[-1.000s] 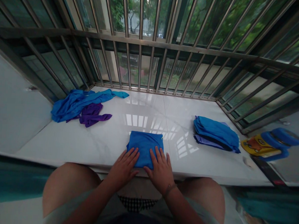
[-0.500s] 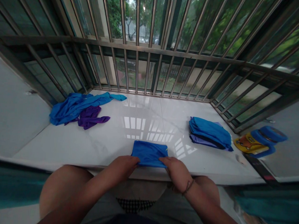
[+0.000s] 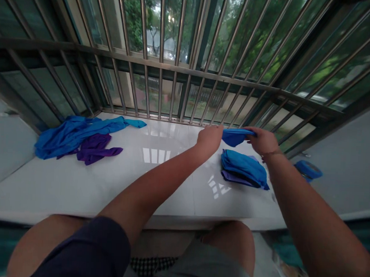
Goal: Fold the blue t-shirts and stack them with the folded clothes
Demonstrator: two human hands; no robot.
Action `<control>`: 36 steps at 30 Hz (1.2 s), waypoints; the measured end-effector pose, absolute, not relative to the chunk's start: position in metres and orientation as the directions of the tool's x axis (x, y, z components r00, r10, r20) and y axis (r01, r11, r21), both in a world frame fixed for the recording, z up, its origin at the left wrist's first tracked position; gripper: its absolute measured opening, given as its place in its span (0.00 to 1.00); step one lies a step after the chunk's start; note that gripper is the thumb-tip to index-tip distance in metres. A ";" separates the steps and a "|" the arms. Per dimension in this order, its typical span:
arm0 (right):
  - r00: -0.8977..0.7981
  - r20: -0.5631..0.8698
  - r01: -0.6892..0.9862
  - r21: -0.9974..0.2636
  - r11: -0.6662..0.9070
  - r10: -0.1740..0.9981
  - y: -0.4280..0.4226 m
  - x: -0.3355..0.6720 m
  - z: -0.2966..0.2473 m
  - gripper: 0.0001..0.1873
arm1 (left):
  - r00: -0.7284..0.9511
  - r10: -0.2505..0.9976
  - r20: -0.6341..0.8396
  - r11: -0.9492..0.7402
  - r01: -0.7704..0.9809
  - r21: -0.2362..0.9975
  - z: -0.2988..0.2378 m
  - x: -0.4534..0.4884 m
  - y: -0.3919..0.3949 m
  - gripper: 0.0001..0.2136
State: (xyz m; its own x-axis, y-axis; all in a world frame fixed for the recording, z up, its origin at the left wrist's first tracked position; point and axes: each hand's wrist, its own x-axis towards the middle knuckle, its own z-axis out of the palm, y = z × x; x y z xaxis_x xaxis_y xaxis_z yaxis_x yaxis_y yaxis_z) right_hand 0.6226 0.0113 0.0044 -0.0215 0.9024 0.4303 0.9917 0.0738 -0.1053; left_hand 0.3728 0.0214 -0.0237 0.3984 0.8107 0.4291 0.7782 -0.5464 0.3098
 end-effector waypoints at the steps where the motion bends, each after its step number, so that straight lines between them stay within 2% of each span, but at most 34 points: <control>1: 0.018 0.456 0.992 -0.119 0.041 0.890 0.011 0.638 0.008 0.21 | 0.431 0.787 0.441 -0.583 0.754 0.302 -0.023 0.387 0.024 0.16; 3: 0.098 0.448 0.989 -0.147 -0.035 0.889 0.003 0.666 0.005 0.21 | 0.520 0.732 0.441 -0.663 0.693 0.283 -0.031 0.411 0.026 0.17; 6: 0.182 0.397 0.979 -0.154 -0.130 0.900 -0.020 0.698 -0.020 0.23 | 0.672 0.639 0.375 -0.768 0.585 0.259 -0.064 0.441 0.024 0.12; 10: 0.177 0.265 0.979 -0.147 -0.142 0.948 -0.065 0.723 -0.088 0.23 | 0.804 0.544 0.240 -0.834 0.486 0.261 -0.123 0.463 0.005 0.10; 13: 0.178 0.180 0.974 -0.172 -0.148 0.967 -0.103 0.739 -0.150 0.28 | 0.833 0.517 0.196 -0.845 0.462 0.268 -0.163 0.460 -0.017 0.12; 16: 0.209 0.308 0.966 -0.216 -0.145 0.928 -0.139 0.747 -0.206 0.35 | 0.854 0.462 0.240 -0.877 0.400 0.268 -0.199 0.434 -0.038 0.18; 18: 0.228 0.427 0.964 -0.224 -0.141 0.875 -0.161 0.740 -0.237 0.38 | 0.839 0.435 0.326 -0.895 0.364 0.257 -0.221 0.400 -0.051 0.20; 21: 0.196 0.522 0.970 -0.228 -0.085 0.830 -0.198 0.705 -0.273 0.39 | 0.717 0.519 0.465 -0.855 0.451 0.257 -0.246 0.320 -0.066 0.14; 23: 0.155 0.546 0.971 -0.238 -0.025 0.823 -0.223 0.670 -0.292 0.35 | 0.621 0.620 0.480 -0.778 0.564 0.276 -0.254 0.249 -0.069 0.08; 24: 0.124 0.545 0.972 -0.234 0.008 0.829 -0.234 0.651 -0.300 0.32 | 0.561 0.675 0.479 -0.725 0.626 0.287 -0.255 0.210 -0.067 0.09; 26: 0.049 0.538 0.976 -0.206 0.074 0.841 -0.252 0.611 -0.311 0.26 | 0.407 0.779 0.477 -0.581 0.754 0.307 -0.252 0.128 -0.060 0.13; 28: -0.040 0.537 0.967 -0.191 0.167 0.843 -0.262 0.571 -0.316 0.21 | 0.137 0.875 0.463 -0.298 0.909 0.293 -0.246 0.046 -0.050 0.16; 32: -0.210 0.567 0.886 -0.234 0.400 0.797 -0.259 0.497 -0.299 0.17 | -0.215 0.879 0.426 0.102 0.957 0.273 -0.234 -0.086 -0.040 0.24; 34: -0.303 0.557 0.834 -0.238 0.498 0.774 -0.254 0.466 -0.279 0.16 | -0.305 0.891 0.337 0.207 0.932 0.296 -0.231 -0.122 -0.044 0.23; 36: -0.384 0.529 0.773 -0.265 0.577 0.757 -0.252 0.441 -0.257 0.16 | -0.311 0.914 0.260 0.215 0.916 0.338 -0.232 -0.129 -0.054 0.18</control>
State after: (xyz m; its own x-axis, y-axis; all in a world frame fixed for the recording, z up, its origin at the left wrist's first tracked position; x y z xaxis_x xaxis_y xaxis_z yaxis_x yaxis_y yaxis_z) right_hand 0.4410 -0.2521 -0.2569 -0.3840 0.7569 0.5288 0.7726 0.5770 -0.2649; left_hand -0.1293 -0.0539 -0.2316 -0.3106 0.9142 0.2602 0.9163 0.2151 0.3380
